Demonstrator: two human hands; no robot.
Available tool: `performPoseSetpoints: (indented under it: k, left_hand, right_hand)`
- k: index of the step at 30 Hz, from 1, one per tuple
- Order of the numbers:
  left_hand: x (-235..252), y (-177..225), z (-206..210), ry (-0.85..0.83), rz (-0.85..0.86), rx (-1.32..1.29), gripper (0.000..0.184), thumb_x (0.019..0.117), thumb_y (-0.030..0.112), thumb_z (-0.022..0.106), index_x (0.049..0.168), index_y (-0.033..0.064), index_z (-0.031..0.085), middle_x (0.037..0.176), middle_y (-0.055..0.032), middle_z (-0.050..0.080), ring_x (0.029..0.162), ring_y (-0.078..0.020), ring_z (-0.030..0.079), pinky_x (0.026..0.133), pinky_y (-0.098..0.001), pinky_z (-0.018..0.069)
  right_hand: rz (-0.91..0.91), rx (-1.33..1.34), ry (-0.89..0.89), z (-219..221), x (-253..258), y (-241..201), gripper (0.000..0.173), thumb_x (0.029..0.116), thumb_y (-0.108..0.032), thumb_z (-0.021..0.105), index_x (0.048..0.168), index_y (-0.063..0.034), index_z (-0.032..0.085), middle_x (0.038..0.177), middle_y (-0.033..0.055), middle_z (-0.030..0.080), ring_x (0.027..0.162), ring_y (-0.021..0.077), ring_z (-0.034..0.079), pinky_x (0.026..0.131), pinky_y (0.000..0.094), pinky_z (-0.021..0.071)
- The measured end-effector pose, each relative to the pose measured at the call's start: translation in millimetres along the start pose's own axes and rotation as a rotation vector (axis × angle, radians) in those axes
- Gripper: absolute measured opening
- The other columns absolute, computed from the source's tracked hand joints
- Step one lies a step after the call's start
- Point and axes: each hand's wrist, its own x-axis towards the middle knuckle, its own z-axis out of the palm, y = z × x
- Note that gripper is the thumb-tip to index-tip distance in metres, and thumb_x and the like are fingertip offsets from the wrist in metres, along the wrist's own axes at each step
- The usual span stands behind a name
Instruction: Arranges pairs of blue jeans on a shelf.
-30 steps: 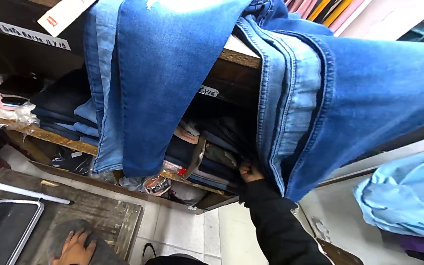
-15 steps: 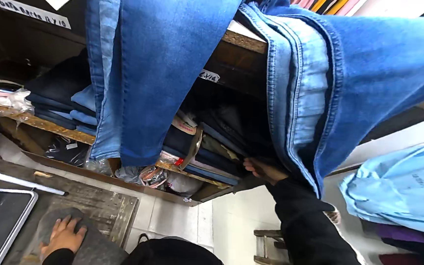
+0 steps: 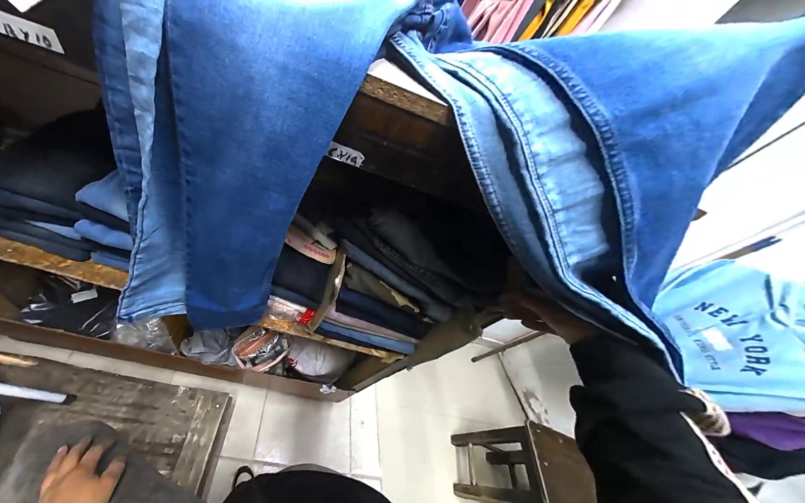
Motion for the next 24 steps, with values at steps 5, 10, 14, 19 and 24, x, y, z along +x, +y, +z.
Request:
performPoseSetpoints:
  k: [5,10,14,19,24]
  left_hand:
    - [-1,-2,0,-0.003,0.003,-0.02,0.047,0.1023,0.029,0.058,0.146,0.0117,0.056,0.167,-0.0142,0.028,0.158,-0.0367,0.008,0.119,-0.0712,0.0024]
    - [2,-3,2,0.004,-0.009,-0.007,0.047,0.1017,0.03,0.059,0.146,0.0138,0.057,0.167,-0.0115,0.029,0.158,-0.035,0.009,0.119,-0.0718,0.0022]
    - [3,0,1,0.003,-0.02,0.003,0.046,0.1018,0.03,0.059,0.145,0.0156,0.058,0.167,-0.0094,0.031,0.158,-0.0345,0.011,0.119,-0.0719,0.0039]
    - [8,0,8,0.028,-0.034,0.001,0.044,0.1019,0.029,0.06,0.144,0.0165,0.059,0.167,-0.0078,0.032,0.158,-0.0332,0.012,0.119,-0.0716,0.0047]
    - [9,1,9,0.029,-0.043,0.005,0.043,0.1016,0.029,0.061,0.143,0.0174,0.06,0.166,-0.0066,0.033,0.158,-0.0319,0.013,0.119,-0.0712,0.0046]
  right_hand:
    - [0.126,0.112,0.109,19,10,5,0.04,0.108,-0.034,0.049,0.137,-0.008,0.055,0.118,0.0133,0.069,0.101,0.0228,0.067,0.087,0.0416,0.0518]
    - [0.143,0.132,0.035,22,20,15,0.04,0.1091,-0.033,0.046,0.139,-0.0075,0.054,0.123,0.0138,0.069,0.11,0.0244,0.067,0.092,0.0422,0.052]
    - [0.113,0.115,-0.097,17,37,34,0.044,0.1064,-0.046,0.046,0.137,-0.0172,0.059,0.127,0.0064,0.069,0.115,0.0205,0.067,0.095,0.0415,0.0524]
    - [0.128,0.096,-0.164,35,37,30,0.042,0.1067,-0.044,0.048,0.137,-0.0168,0.058,0.126,0.0067,0.069,0.114,0.0206,0.067,0.096,0.0402,0.0537]
    - [0.068,0.089,-0.175,61,38,27,0.039,0.1065,-0.04,0.051,0.134,-0.0148,0.061,0.118,0.0075,0.072,0.102,0.0194,0.071,0.086,0.0377,0.0571]
